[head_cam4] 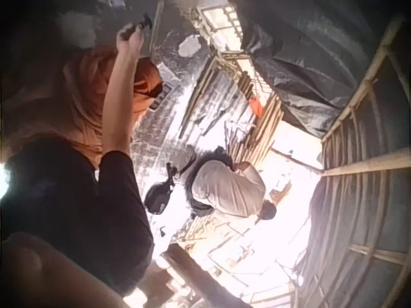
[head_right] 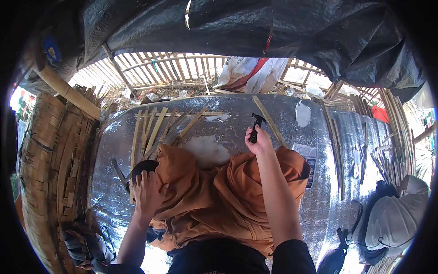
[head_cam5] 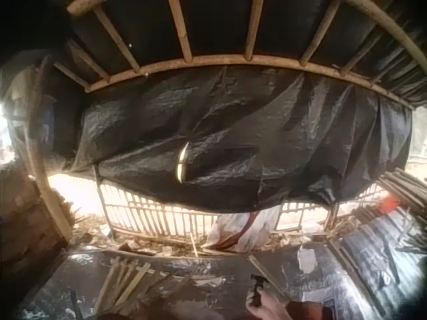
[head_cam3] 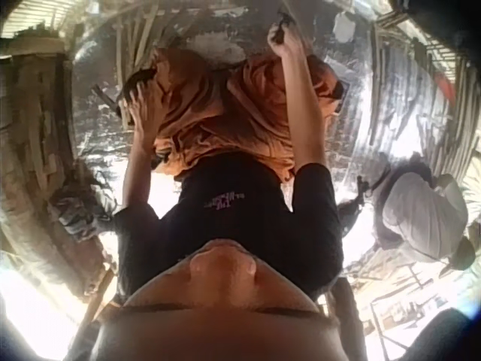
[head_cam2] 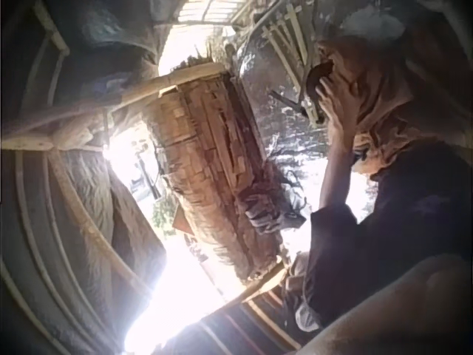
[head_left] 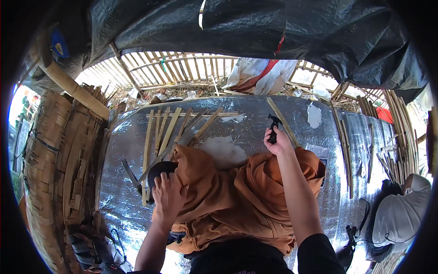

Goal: The person assembles bamboo strips into a bundle using a small hand-held clamping tool and thin metal wire.

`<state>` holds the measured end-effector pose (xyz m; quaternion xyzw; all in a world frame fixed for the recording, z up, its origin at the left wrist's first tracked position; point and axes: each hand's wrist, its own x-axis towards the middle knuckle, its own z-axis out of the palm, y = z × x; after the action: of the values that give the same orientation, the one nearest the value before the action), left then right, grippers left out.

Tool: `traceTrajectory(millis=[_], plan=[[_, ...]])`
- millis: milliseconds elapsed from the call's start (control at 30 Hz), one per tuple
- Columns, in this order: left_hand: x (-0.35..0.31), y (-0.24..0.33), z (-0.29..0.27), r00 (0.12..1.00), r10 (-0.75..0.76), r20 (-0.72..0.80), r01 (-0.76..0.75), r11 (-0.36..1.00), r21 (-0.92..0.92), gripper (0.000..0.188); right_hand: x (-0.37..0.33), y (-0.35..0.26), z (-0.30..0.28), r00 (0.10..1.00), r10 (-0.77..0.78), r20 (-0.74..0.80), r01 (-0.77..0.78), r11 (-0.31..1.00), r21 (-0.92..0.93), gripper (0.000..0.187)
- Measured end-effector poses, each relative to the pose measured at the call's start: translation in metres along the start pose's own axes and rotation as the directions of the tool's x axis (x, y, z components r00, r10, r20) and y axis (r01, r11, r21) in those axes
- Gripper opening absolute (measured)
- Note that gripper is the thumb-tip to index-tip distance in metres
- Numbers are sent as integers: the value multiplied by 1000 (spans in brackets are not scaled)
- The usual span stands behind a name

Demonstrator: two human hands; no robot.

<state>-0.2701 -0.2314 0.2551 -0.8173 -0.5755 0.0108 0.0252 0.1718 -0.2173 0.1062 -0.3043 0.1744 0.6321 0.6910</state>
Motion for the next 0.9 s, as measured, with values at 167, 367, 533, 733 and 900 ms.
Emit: traceTrajectory(millis=[167,367,533,733,900], plan=[[-10,-13,19,969,88,-233,-141,965,-223,22,-71,-9,17,984,-59,170,57,998,17,20],[3,-50,-4,873,-159,-461,-98,869,-485,9,-114,-6,-5,940,-225,257,256,962,-94,15],[5,-93,14,839,-305,-451,-63,768,-637,18,-126,23,5,928,-298,226,343,919,-195,11],[-6,-111,29,814,-401,-420,32,754,-656,30,-136,36,13,874,-414,254,479,823,-307,17],[-4,-86,19,709,-202,-675,43,969,-245,26,-147,54,27,796,-531,290,585,553,-593,30]])
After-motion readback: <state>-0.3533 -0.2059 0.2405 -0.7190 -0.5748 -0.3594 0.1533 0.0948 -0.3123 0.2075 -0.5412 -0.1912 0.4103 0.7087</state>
